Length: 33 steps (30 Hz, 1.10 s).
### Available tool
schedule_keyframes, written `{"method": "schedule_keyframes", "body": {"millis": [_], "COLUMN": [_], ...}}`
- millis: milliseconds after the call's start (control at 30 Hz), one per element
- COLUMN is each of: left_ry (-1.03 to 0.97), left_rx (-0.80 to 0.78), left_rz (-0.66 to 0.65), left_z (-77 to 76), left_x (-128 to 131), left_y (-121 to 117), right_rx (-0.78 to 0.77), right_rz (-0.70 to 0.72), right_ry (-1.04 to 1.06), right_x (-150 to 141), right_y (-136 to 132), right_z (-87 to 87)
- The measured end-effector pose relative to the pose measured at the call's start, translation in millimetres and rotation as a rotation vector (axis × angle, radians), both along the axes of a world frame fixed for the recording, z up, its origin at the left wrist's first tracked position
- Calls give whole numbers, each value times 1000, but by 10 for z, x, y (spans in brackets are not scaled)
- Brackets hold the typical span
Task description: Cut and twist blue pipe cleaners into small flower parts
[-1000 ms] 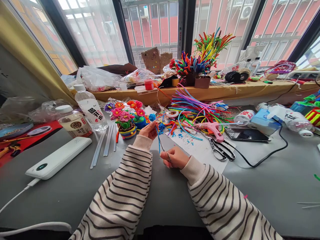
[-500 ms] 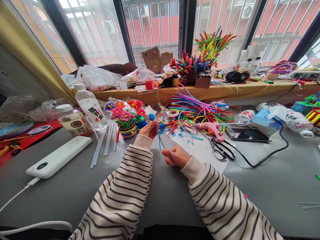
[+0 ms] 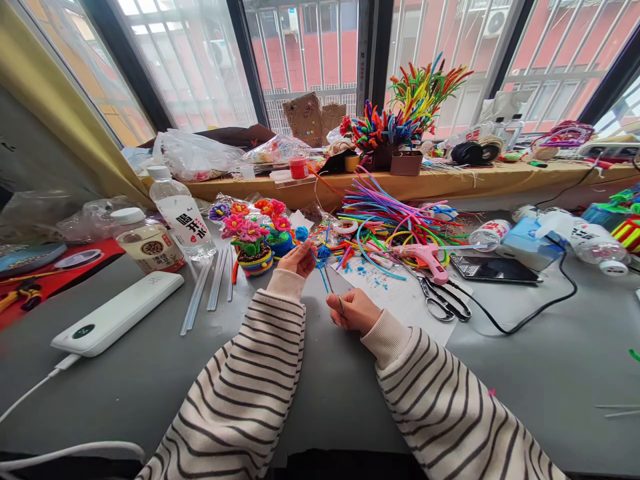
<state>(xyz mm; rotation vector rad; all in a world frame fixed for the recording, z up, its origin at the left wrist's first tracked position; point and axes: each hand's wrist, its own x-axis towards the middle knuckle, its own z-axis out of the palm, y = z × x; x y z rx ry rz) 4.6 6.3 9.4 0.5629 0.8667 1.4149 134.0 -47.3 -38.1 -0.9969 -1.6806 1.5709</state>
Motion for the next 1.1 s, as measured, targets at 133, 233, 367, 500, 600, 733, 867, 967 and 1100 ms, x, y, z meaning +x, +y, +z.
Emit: {"method": "schedule_keyframes", "body": {"millis": [133, 233, 367, 500, 600, 733, 867, 967, 1100], "left_ry": [-13, -21, -43, -10, 32, 33, 44, 63, 79], "left_rx": [1, -22, -40, -91, -98, -49, -39, -38, -50], "left_rz": [-37, -88, -97, -149, -196, -261, -289, -282, -253], "left_z": [-13, -14, 3, 2, -37, -114, -162, -182, -198], "left_x": [-7, -6, 7, 18, 14, 3, 11, 26, 35], "left_y": [5, 1, -11, -4, 19, 58, 81, 86, 87], "right_rx": [104, 166, 97, 131, 140, 159, 161, 158, 138], "right_rz": [167, 224, 204, 238, 267, 280, 293, 286, 245], "right_ry": [12, -7, -44, -67, -83, -98, -88, -74, -79], "right_x": [5, -7, -36, -44, -40, -40, -40, -37, -38], "right_y": [8, -8, -51, -66, -60, -51, -41, -38, -38], "right_z": [-11, 33, 132, 159, 147, 141, 125, 111, 93]}}
